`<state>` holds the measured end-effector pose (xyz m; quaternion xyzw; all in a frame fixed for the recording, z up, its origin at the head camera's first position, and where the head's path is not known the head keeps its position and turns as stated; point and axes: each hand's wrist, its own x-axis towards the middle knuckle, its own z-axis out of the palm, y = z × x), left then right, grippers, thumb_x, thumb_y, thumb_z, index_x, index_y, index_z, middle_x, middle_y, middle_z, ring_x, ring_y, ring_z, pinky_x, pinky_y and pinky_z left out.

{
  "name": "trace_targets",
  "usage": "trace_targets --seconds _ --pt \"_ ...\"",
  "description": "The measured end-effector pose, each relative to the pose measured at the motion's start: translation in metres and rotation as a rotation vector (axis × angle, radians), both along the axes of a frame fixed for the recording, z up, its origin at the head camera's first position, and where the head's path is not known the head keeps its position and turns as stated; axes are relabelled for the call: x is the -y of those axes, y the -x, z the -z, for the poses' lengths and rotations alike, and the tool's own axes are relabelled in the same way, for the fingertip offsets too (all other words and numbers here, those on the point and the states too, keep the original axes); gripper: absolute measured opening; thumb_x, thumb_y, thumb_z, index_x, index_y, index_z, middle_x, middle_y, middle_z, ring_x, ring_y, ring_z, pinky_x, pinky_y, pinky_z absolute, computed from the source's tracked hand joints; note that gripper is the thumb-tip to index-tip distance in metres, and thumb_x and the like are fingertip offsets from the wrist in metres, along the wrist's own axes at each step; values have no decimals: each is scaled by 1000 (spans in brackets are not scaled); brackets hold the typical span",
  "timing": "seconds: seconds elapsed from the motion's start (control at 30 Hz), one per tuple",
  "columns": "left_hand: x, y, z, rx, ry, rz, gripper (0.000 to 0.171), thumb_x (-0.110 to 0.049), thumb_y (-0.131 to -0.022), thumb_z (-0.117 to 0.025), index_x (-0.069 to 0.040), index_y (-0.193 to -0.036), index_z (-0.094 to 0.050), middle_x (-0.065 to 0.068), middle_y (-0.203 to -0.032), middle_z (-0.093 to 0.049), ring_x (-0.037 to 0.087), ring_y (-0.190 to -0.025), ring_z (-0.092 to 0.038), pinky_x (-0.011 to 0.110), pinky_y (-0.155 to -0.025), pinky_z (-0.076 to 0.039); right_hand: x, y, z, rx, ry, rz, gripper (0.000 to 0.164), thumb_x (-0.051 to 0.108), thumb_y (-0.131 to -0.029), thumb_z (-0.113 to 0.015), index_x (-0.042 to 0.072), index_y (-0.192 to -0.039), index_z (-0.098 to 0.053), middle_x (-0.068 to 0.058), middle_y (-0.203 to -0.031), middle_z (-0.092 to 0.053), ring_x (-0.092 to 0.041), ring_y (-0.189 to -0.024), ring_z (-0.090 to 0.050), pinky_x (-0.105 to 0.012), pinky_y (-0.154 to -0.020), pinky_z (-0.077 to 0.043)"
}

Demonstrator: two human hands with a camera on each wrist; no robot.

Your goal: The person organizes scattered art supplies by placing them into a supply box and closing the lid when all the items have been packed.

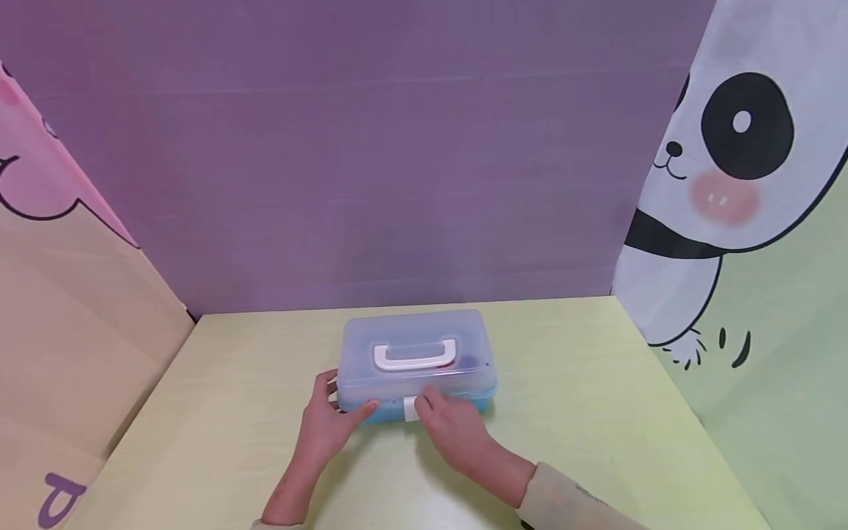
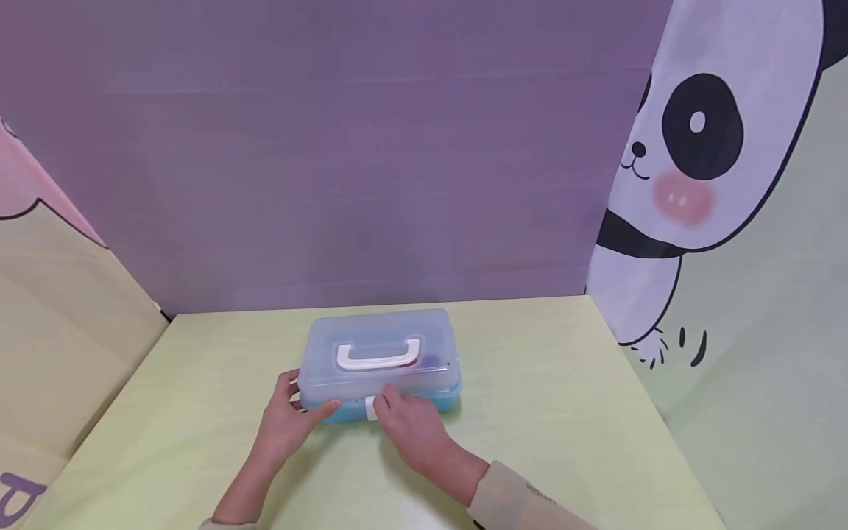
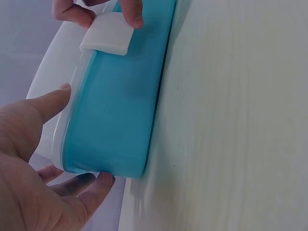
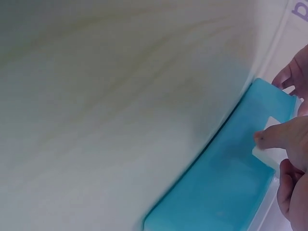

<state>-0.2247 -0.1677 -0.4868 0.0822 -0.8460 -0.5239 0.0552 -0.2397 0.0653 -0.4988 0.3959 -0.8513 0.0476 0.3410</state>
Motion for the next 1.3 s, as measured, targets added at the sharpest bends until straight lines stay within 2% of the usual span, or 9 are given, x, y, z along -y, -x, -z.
trace_targets --seconds 0.27,0.5,0.8,1.3 --pt "2 1 2 -5 -5 10 88 -38 -76 -84 -11 -142 -33 20 -138 -47 35 -108 -59 41 -81 -51 2 -1 -2 43 -81 48 23 -3 -72 -66 7 -82 -48 -1 -77 -38 -11 -46 -38 -21 -37 -25" --pt "1 4 4 -14 -4 17 88 -36 -76 -84 -11 -143 -33 18 -137 -48 34 -106 -59 37 -79 -50 3 0 -1 5 -123 88 24 -3 -70 -67 7 -81 -48 -2 -77 -38 -10 -43 -36 -20 -35 -24" --pt "1 4 8 -16 -10 16 88 -38 -77 -83 -12 -144 -32 19 -135 -50 34 -107 -59 40 -82 -50 4 2 -1 -15 -173 99 21 0 -72 -66 7 -81 -48 -2 -77 -39 -9 -42 -35 -21 -34 -25" --pt "10 16 9 -27 -33 31 88 -35 -78 -83 -11 -145 -32 19 -134 -50 35 -108 -59 46 -89 -50 14 13 1 -52 -201 121 21 2 -72 -66 8 -80 -47 -2 -76 -38 -9 -43 -37 -20 -34 -27"
